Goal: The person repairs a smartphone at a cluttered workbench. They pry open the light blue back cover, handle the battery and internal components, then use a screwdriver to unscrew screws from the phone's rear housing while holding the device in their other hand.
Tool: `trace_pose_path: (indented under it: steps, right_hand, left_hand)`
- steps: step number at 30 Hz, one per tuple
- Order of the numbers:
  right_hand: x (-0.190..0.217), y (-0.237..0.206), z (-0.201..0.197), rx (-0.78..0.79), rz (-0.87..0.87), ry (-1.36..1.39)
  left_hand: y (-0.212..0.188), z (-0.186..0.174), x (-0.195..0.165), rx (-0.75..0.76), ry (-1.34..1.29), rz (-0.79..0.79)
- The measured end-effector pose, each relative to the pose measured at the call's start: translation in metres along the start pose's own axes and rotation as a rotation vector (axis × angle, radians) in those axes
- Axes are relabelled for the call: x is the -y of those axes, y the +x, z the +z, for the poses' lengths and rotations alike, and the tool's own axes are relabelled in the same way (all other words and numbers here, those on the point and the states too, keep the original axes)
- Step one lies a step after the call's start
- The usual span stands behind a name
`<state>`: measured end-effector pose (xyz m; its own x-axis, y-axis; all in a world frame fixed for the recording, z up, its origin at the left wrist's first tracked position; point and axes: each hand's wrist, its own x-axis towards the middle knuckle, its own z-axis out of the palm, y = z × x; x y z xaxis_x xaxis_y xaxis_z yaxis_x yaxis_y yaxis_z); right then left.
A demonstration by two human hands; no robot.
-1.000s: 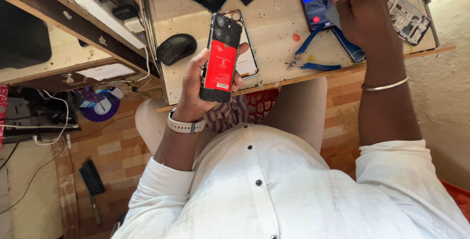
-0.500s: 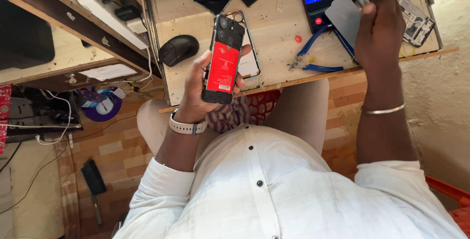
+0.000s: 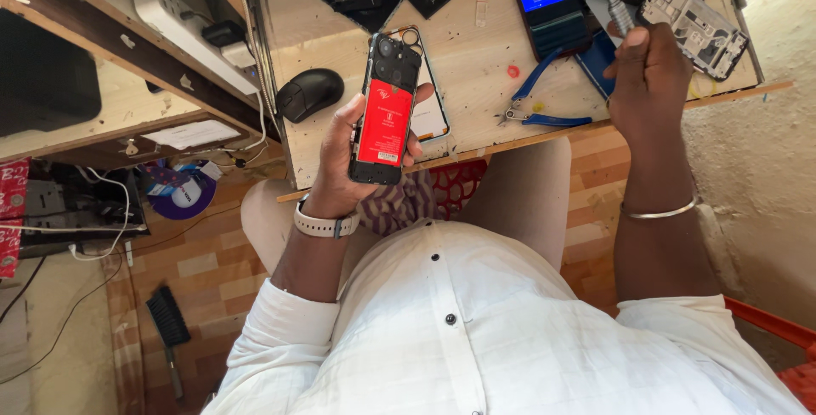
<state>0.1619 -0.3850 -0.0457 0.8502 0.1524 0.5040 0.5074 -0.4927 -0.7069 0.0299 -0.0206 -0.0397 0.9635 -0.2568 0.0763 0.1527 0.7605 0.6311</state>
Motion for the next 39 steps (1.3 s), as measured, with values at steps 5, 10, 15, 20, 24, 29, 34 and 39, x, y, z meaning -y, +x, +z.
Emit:
trace_pose_path:
  steps: [5, 10, 15, 20, 24, 29, 34, 39]
  right_hand:
    - [-0.006, 0.012, 0.009, 0.02, -0.132, 0.06]
    - [-0.006, 0.023, 0.019, 0.058, -0.154, 0.115]
    - [0.008, 0.022, 0.017, 0.019, -0.1, 0.096]
    - [0.055, 0.012, 0.024, 0.101, -0.053, 0.269]
    - [0.104, -0.002, 0.05, 0.186, -0.197, 0.274]
    - [0.141, -0.003, 0.071, 0.218, -0.342, 0.221]
    - [0.149, 0.002, 0.075, 0.228, -0.33, 0.217]
    - [0.148, 0.004, 0.073, 0.228, -0.328, 0.19]
  left_hand:
    - [-0.001, 0.001, -0.001, -0.001, -0.026, -0.01]
    - [-0.001, 0.002, -0.002, -0.006, -0.039, -0.01]
    - [0.0, 0.002, -0.001, 0.014, -0.033, 0.005]
    - [0.0, 0.001, 0.003, 0.008, -0.016, 0.035]
    - [0.003, 0.0, 0.004, 0.027, -0.065, 0.015]
    - [0.004, -0.002, 0.005, 0.016, -0.071, -0.001]
    - [0.004, -0.003, 0.005, 0.003, -0.088, -0.005]
    - [0.006, -0.004, 0.006, 0.019, -0.065, 0.007]
